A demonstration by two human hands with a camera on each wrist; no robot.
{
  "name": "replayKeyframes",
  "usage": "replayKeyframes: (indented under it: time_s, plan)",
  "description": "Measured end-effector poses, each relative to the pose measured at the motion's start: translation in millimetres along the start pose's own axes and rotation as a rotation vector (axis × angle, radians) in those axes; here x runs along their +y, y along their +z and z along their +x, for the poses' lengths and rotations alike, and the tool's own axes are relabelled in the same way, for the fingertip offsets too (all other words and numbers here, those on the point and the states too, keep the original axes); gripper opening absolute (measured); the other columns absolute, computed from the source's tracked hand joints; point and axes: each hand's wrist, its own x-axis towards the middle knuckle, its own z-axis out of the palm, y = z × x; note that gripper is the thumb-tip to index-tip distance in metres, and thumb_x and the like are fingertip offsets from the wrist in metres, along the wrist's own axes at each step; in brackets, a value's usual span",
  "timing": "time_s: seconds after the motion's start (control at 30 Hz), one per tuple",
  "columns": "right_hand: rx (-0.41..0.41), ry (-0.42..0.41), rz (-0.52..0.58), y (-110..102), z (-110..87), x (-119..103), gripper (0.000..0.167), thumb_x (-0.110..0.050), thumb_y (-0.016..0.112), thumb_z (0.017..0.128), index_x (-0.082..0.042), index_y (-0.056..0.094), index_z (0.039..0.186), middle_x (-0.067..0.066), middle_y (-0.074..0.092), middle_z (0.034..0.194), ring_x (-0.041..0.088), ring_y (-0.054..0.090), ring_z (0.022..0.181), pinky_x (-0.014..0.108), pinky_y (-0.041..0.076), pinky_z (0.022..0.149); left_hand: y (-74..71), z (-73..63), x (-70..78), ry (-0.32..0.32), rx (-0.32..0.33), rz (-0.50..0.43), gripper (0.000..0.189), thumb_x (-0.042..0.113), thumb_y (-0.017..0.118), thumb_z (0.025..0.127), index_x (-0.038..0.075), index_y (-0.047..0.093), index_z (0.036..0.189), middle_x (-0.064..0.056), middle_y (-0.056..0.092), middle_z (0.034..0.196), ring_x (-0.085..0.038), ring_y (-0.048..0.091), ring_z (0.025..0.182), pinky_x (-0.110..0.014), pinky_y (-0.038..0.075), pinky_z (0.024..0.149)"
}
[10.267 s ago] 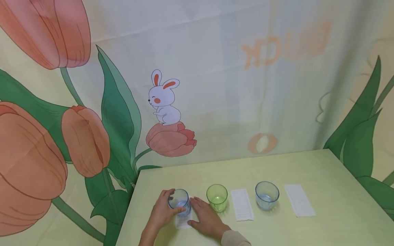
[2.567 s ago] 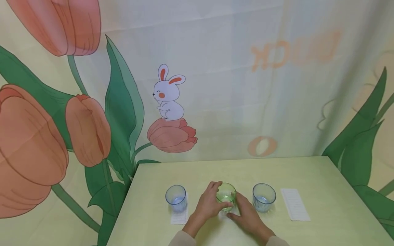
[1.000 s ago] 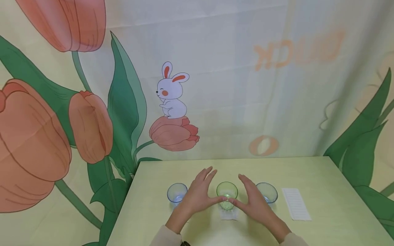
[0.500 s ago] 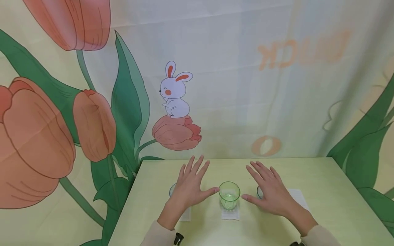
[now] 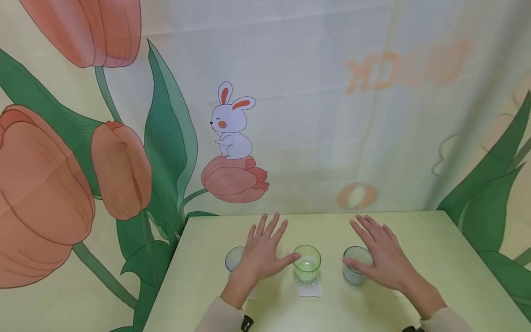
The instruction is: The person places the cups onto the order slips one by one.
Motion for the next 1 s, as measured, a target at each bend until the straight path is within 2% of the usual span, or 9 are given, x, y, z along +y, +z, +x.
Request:
replayKeyframes:
  time_s: [0.13,0.27,0.47,0.67,0.83,1.0]
  plan:
    - [0.007,0.026,-0.024,-5,-3.0,11,0.098,-0.056,0.079,0.090,-0.013,0.035,0.166,0.017,0.034,0.169,0.042,0.026,0.156,0.069,0.014,0.123,8.5,4.8,7.9,0.022,-0.009,0.002,0.096,0.084,0.046,0.095,0.027,0.027,0.170,-0.001,0.015,0.178,-0.033,0.003,0.164,-0.062,0.016,0.127]
    - [0.012,0.038,-0.035,-9,-7.2,24,0.099,-0.055,0.079,0.090,-0.015,0.032,0.168,0.019,0.034,0.168,0.044,0.027,0.155,0.073,0.016,0.121,20.2,9.7,21.9,0.050,-0.013,-0.001,0.097,0.084,0.046,0.094,0.026,0.027,0.170,0.001,0.015,0.177,-0.031,0.005,0.164,-0.061,0.019,0.127]
    - [0.006,0.051,-0.042,-11,-15.0,52,0.099,-0.052,0.080,0.091,-0.015,0.030,0.169,0.019,0.034,0.168,0.039,0.024,0.158,0.074,0.020,0.119,34.4,14.9,54.3,0.107,0.002,0.037,0.098,0.084,0.049,0.094,0.024,0.029,0.169,0.000,0.022,0.176,-0.031,0.017,0.162,-0.056,0.029,0.125]
    - [0.014,0.046,-0.029,-10,-25.6,79,0.095,-0.046,0.084,0.089,-0.006,0.039,0.164,0.022,0.043,0.163,0.047,0.038,0.149,0.071,0.032,0.113,58.2,19.5,86.3,0.208,0.048,0.085,0.098,0.083,0.049,0.094,0.021,0.034,0.168,-0.002,0.031,0.173,-0.030,0.028,0.159,-0.046,0.037,0.122]
    - [-0.040,0.087,-0.001,-8,-40.9,98,0.098,-0.047,0.084,0.089,-0.005,0.038,0.164,0.026,0.046,0.159,0.053,0.044,0.141,0.073,0.036,0.108,70.7,24.6,104.4,0.249,0.081,0.036,0.097,0.078,0.056,0.095,0.015,0.036,0.166,-0.003,0.034,0.171,-0.027,0.030,0.158,-0.037,0.032,0.125]
    - [-0.140,0.152,0.029,-1,-61.1,115,0.099,-0.051,0.085,0.087,0.002,0.041,0.159,0.031,0.047,0.155,0.056,0.044,0.138,0.076,0.039,0.102,83.8,26.8,120.0,0.224,0.065,-0.100,0.096,0.072,0.063,0.095,0.011,0.038,0.164,-0.003,0.038,0.169,-0.020,0.035,0.156,-0.033,0.039,0.120]
